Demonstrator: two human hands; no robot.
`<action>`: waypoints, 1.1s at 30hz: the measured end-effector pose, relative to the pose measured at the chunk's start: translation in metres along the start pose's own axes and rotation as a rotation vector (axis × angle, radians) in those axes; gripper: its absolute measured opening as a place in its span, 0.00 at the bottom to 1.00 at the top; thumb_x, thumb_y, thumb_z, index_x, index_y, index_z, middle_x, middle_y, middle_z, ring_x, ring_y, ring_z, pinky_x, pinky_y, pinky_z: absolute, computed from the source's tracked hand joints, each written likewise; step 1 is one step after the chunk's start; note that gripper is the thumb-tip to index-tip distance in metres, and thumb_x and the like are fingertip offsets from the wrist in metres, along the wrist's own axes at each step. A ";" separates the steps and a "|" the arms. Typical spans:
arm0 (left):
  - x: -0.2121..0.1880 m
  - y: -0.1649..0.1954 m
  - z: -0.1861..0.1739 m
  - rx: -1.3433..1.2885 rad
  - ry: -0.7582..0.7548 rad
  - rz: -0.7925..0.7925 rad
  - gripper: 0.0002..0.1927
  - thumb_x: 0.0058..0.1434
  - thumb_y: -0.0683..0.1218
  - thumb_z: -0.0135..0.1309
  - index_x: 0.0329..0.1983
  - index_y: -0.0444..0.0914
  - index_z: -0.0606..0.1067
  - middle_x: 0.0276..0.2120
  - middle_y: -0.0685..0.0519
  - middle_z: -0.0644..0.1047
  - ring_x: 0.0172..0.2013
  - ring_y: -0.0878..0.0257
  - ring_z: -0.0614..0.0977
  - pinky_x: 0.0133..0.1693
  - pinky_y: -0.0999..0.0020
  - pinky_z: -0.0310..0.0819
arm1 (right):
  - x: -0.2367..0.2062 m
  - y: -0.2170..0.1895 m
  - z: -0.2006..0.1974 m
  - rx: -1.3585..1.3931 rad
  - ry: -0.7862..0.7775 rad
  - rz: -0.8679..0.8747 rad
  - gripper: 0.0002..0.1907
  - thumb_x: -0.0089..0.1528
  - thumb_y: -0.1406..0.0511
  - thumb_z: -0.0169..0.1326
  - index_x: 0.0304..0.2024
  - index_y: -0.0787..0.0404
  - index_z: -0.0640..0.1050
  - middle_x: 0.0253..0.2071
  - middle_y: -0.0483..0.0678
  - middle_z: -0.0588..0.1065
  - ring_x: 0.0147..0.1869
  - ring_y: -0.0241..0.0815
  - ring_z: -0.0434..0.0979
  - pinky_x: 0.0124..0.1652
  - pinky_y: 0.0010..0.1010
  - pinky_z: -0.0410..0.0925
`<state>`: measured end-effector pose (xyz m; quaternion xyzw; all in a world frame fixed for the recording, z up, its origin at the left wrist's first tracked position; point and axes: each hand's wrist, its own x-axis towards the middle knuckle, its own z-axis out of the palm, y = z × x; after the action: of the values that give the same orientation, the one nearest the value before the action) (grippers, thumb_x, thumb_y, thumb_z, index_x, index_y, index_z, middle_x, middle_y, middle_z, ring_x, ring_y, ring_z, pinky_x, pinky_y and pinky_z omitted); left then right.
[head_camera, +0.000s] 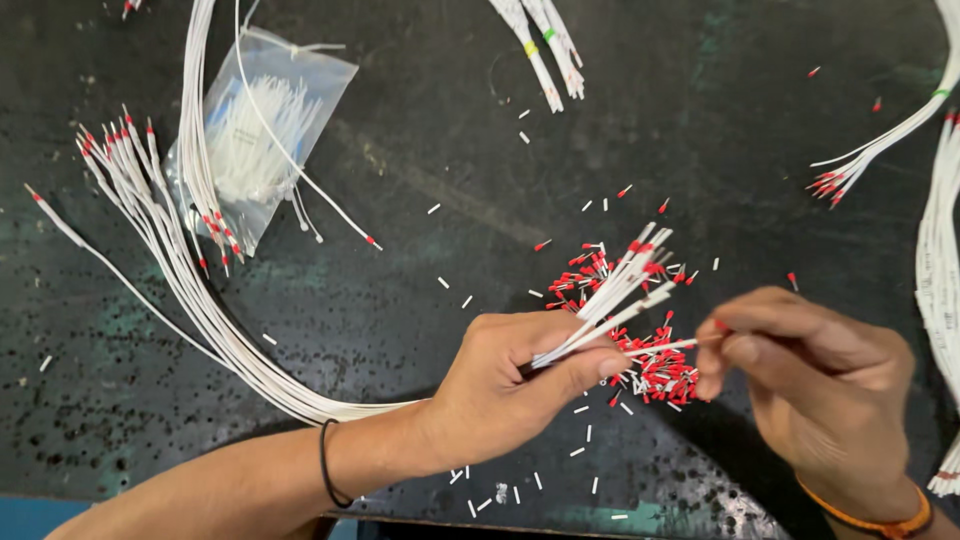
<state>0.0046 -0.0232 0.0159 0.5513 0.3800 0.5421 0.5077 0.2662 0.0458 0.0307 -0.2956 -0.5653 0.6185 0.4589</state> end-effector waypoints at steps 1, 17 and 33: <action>0.000 0.001 0.000 0.023 -0.004 -0.008 0.08 0.71 0.44 0.58 0.43 0.34 0.81 0.28 0.56 0.77 0.28 0.74 0.72 0.30 0.73 0.66 | -0.001 0.002 -0.001 0.022 -0.013 -0.028 0.09 0.67 0.80 0.51 0.48 0.76 0.79 0.43 0.65 0.78 0.40 0.52 0.80 0.38 0.41 0.76; -0.003 0.004 0.001 0.058 -0.038 0.042 0.06 0.71 0.44 0.58 0.46 0.36 0.80 0.29 0.55 0.79 0.29 0.70 0.77 0.32 0.72 0.73 | -0.005 0.002 -0.011 0.170 -0.031 0.083 0.11 0.71 0.71 0.54 0.43 0.79 0.79 0.38 0.66 0.76 0.37 0.51 0.77 0.35 0.40 0.74; -0.002 0.006 0.001 0.054 -0.057 0.012 0.06 0.70 0.44 0.59 0.43 0.35 0.80 0.26 0.55 0.77 0.27 0.71 0.76 0.30 0.72 0.70 | -0.004 -0.004 -0.005 0.210 -0.064 0.123 0.10 0.70 0.73 0.53 0.45 0.79 0.78 0.37 0.66 0.75 0.36 0.52 0.76 0.33 0.39 0.73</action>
<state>0.0045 -0.0268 0.0212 0.5825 0.3765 0.5188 0.4998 0.2735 0.0443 0.0325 -0.2602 -0.4927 0.7104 0.4299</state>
